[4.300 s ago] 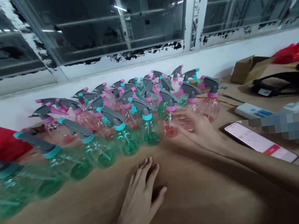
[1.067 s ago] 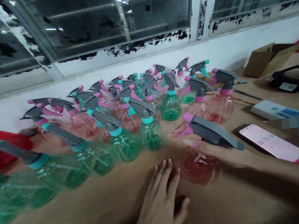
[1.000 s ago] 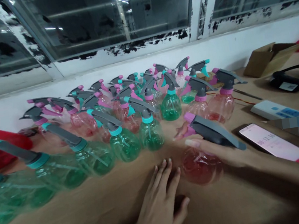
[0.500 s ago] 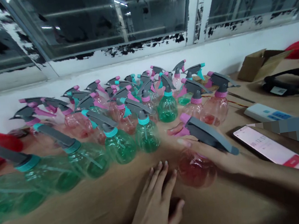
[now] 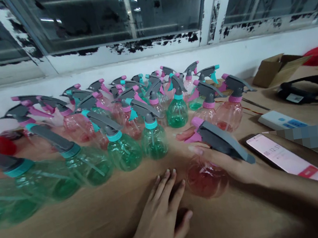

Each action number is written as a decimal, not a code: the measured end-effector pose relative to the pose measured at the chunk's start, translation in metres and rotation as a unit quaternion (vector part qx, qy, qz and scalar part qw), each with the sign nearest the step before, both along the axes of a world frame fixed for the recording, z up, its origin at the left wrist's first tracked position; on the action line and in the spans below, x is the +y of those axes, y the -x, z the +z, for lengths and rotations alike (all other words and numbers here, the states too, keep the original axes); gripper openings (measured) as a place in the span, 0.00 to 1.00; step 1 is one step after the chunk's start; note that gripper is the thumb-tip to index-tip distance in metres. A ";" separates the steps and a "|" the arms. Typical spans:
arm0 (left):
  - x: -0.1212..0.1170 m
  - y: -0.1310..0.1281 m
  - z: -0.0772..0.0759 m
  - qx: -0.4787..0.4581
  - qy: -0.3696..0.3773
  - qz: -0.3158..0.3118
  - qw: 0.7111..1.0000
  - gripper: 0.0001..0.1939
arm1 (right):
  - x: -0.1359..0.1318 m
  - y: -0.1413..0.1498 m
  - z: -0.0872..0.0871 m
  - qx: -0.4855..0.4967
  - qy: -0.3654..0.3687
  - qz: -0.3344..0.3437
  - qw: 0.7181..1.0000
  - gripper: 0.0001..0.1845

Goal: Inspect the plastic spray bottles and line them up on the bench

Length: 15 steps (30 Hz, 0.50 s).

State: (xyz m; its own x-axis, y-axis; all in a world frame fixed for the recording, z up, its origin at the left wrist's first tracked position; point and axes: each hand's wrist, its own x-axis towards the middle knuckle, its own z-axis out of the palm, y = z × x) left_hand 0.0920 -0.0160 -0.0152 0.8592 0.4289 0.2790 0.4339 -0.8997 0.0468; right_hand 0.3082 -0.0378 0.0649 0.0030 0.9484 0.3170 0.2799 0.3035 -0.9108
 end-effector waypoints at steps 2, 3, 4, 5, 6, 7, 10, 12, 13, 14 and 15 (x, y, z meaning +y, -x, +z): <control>0.000 0.000 0.000 -0.004 0.005 0.000 1.000 0.25 | 0.000 0.001 0.002 0.000 0.004 0.002 1.000 0.14; -0.001 -0.001 0.000 -0.006 0.008 -0.001 1.000 0.25 | 0.000 0.002 0.003 -0.002 0.007 0.003 1.000 0.14; -0.001 -0.001 0.000 -0.006 0.010 -0.002 1.000 0.25 | 0.000 0.002 0.003 -0.004 0.011 0.003 1.000 0.14; -0.001 -0.001 0.000 -0.006 0.012 -0.002 1.000 0.25 | 0.000 0.002 0.002 -0.004 0.018 0.004 1.000 0.13; -0.002 -0.001 0.000 -0.006 0.013 -0.001 1.000 0.25 | 0.000 0.001 0.001 -0.001 0.024 0.007 1.000 0.13; -0.002 -0.001 0.000 -0.004 0.014 0.001 1.000 0.25 | -0.001 0.001 0.000 0.004 0.029 0.011 1.000 0.13; -0.002 -0.001 0.000 0.003 0.014 0.004 1.000 0.25 | -0.002 -0.002 -0.005 0.015 0.041 0.020 0.999 0.12; -0.002 -0.001 0.000 0.006 0.015 0.003 1.000 0.26 | -0.002 -0.004 -0.006 0.013 0.042 0.014 0.999 0.12; -0.002 -0.001 0.000 0.006 0.016 0.002 1.000 0.26 | -0.002 -0.004 -0.006 0.009 0.040 0.010 0.999 0.12; -0.001 -0.001 0.000 0.005 0.016 0.002 1.000 0.26 | -0.002 -0.005 -0.007 0.006 0.036 0.008 0.999 0.12; -0.001 -0.001 -0.001 0.002 0.016 0.001 1.000 0.25 | -0.001 -0.005 -0.007 0.005 0.032 0.007 0.999 0.12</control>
State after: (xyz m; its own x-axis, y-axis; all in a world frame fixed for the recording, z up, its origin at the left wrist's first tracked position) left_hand 0.0932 -0.0174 -0.0158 0.8592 0.4396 0.2616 0.4364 -0.8967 0.0737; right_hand 0.3131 -0.0390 0.0579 -0.0082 0.9667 0.2559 0.2664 0.2488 -0.9312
